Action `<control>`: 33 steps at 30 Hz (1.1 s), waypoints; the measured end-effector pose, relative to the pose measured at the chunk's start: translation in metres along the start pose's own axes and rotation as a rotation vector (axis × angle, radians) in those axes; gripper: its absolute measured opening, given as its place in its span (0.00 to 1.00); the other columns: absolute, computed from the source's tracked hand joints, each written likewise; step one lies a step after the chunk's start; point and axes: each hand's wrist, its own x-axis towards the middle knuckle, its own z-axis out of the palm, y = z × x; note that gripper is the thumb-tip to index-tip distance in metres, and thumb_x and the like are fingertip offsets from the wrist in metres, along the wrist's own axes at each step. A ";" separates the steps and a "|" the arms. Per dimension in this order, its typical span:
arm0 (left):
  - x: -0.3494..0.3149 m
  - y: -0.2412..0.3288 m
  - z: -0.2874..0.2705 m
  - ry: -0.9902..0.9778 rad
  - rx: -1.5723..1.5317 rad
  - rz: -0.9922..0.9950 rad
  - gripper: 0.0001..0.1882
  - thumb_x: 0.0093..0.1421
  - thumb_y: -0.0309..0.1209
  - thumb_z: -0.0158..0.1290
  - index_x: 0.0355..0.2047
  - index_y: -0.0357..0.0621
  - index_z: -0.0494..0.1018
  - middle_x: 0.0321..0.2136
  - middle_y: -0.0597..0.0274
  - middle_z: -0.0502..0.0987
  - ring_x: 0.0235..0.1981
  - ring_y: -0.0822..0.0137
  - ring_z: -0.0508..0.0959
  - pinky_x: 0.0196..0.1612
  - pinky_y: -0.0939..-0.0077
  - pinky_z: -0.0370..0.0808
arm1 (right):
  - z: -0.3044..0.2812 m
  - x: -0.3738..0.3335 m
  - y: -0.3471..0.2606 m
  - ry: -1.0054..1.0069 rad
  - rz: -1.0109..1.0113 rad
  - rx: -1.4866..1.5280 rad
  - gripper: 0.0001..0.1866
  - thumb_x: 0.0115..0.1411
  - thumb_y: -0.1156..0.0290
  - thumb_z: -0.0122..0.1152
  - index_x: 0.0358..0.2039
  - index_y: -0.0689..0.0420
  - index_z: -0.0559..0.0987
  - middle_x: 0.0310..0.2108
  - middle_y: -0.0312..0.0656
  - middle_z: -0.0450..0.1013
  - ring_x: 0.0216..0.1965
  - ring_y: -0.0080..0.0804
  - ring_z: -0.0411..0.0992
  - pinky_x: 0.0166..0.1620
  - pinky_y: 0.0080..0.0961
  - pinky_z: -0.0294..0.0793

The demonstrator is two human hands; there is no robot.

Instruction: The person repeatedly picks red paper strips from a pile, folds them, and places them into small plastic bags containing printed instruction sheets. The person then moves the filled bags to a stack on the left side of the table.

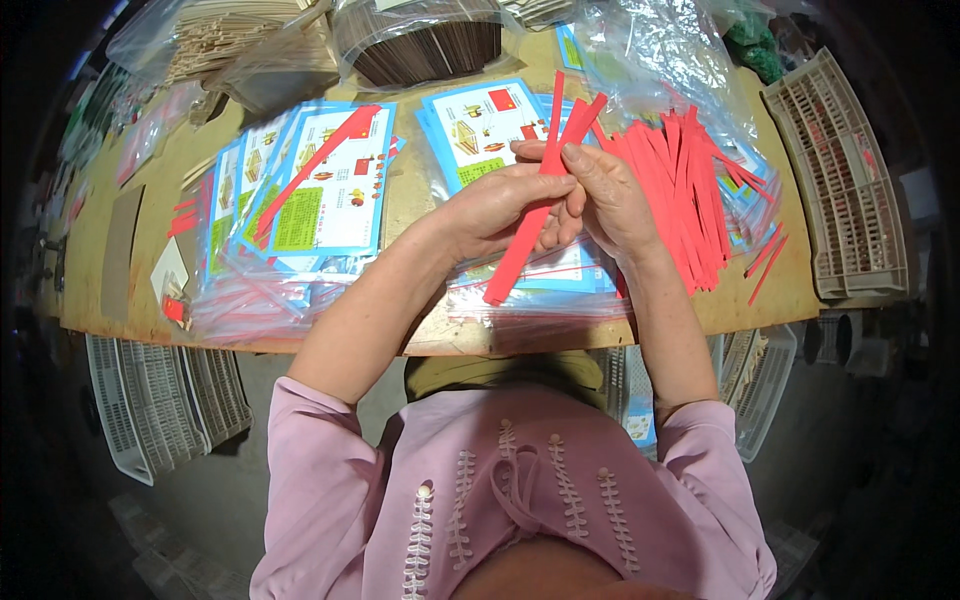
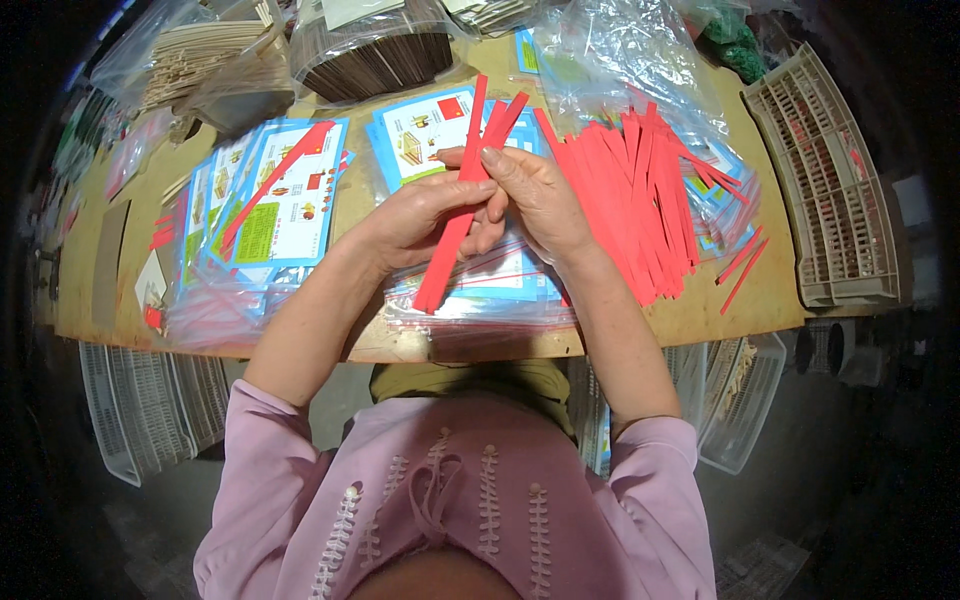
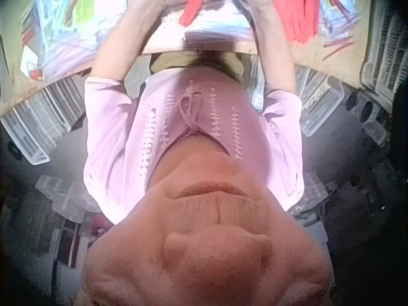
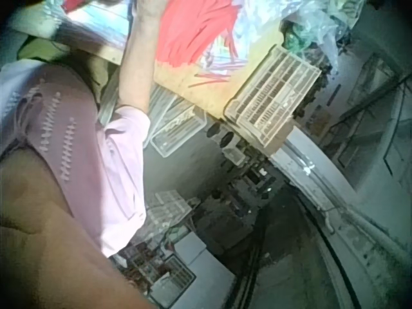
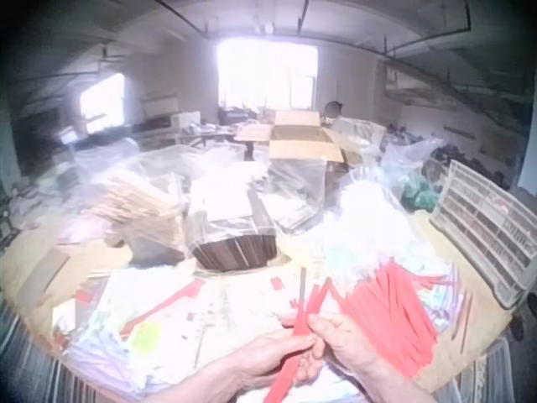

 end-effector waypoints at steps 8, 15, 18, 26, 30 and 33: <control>-0.001 -0.003 0.001 -0.197 0.326 0.048 0.21 0.70 0.43 0.43 0.38 0.36 0.75 0.32 0.53 0.81 0.29 0.69 0.81 0.35 0.81 0.77 | 0.004 -0.028 -0.007 0.058 -0.069 0.313 0.20 0.71 0.61 0.45 0.45 0.67 0.77 0.42 0.53 0.76 0.41 0.39 0.76 0.46 0.33 0.78; -0.005 0.007 -0.011 0.216 1.304 0.386 0.12 0.58 0.35 0.60 0.33 0.38 0.74 0.27 0.62 0.78 0.29 0.72 0.76 0.34 0.78 0.74 | -0.039 -0.081 -0.022 0.365 -0.041 0.112 0.14 0.70 0.67 0.48 0.47 0.63 0.73 0.22 0.34 0.66 0.22 0.23 0.65 0.40 0.29 0.74; -0.013 -0.003 0.002 0.206 1.616 0.325 0.14 0.52 0.34 0.62 0.32 0.38 0.73 0.30 0.50 0.77 0.32 0.55 0.78 0.37 0.67 0.75 | -0.037 -0.097 -0.017 0.404 0.049 0.036 0.14 0.69 0.70 0.48 0.50 0.63 0.72 0.21 0.34 0.66 0.18 0.20 0.62 0.32 0.24 0.71; -0.034 -0.019 -0.015 0.268 1.687 0.413 0.05 0.54 0.25 0.56 0.30 0.36 0.74 0.29 0.50 0.76 0.30 0.51 0.77 0.35 0.64 0.74 | -0.025 -0.128 -0.016 0.515 -0.095 -0.071 0.31 0.68 0.74 0.50 0.68 0.60 0.51 0.21 0.40 0.71 0.14 0.21 0.66 0.26 0.23 0.77; -0.040 -0.024 -0.023 0.374 1.369 0.407 0.06 0.59 0.26 0.55 0.30 0.35 0.72 0.25 0.52 0.75 0.24 0.62 0.73 0.31 0.73 0.71 | -0.003 -0.135 -0.036 0.359 -0.144 -0.057 0.31 0.68 0.74 0.49 0.68 0.58 0.51 0.22 0.44 0.75 0.11 0.19 0.65 0.22 0.19 0.75; -0.043 -0.029 -0.006 0.597 1.417 0.521 0.06 0.60 0.27 0.55 0.31 0.36 0.72 0.25 0.51 0.75 0.24 0.61 0.74 0.30 0.73 0.71 | 0.013 -0.141 -0.026 0.354 0.020 0.060 0.18 0.68 0.74 0.48 0.57 0.61 0.71 0.25 0.43 0.76 0.10 0.18 0.64 0.21 0.16 0.72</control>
